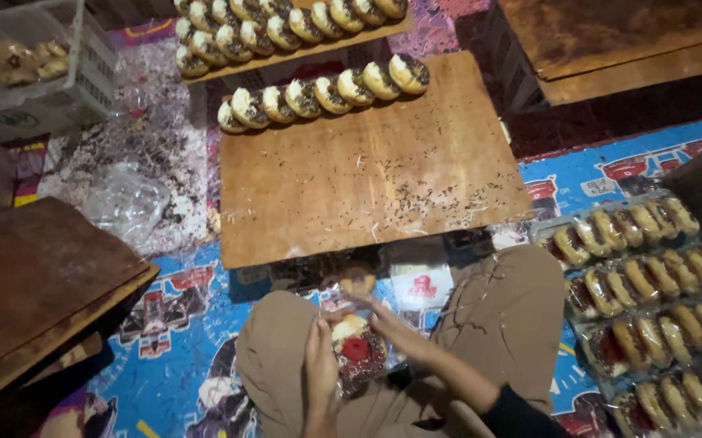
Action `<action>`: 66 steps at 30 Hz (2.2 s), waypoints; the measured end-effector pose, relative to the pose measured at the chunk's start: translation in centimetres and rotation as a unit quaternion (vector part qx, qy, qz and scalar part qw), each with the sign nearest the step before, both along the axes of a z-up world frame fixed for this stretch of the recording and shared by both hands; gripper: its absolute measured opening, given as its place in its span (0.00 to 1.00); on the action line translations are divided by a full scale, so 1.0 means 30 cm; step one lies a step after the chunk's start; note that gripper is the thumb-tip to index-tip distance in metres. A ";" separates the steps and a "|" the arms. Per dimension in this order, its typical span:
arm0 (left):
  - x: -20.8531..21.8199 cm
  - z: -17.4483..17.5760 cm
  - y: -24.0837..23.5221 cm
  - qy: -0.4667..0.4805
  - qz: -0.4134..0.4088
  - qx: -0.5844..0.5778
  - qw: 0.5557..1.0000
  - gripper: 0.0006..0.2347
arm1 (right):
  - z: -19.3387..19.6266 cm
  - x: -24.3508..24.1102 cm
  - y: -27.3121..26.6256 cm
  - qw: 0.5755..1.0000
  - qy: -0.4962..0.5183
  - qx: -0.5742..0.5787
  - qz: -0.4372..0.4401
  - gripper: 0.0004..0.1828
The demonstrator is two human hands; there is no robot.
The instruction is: The person sits on the floor and repeatedly picks up donuts from a wooden board, places them into small plastic bags, and sets the packaged donuts aside. The person handles donuts one at a time, using both hands to open bags and insert the donuts.
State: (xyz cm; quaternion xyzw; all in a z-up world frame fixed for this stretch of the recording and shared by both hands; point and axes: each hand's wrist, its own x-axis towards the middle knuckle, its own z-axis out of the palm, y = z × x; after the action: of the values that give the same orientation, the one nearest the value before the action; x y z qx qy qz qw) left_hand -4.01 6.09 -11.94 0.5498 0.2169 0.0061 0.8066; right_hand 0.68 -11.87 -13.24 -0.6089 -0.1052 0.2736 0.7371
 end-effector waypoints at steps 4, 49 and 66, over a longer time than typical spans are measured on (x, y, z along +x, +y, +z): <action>0.054 -0.011 0.069 -0.013 0.015 -0.111 0.994 0.14 | -0.043 0.143 0.066 0.982 0.143 0.065 -0.105 0.15; 0.275 -0.138 -0.446 -0.150 -0.245 0.255 0.923 0.13 | -0.018 0.070 -0.360 0.624 -0.459 -0.632 0.034 0.13; 0.437 -0.114 0.164 -0.178 0.256 -0.388 0.867 0.11 | 0.077 1.545 -0.298 0.796 -0.244 -0.469 -0.295 0.32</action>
State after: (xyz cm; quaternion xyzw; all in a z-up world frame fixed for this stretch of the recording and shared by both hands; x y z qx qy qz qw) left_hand 9.11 11.01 -15.36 0.1070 0.1876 0.2257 0.9500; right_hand 47.03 -20.81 -10.94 -0.9282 0.0444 -0.0989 0.3561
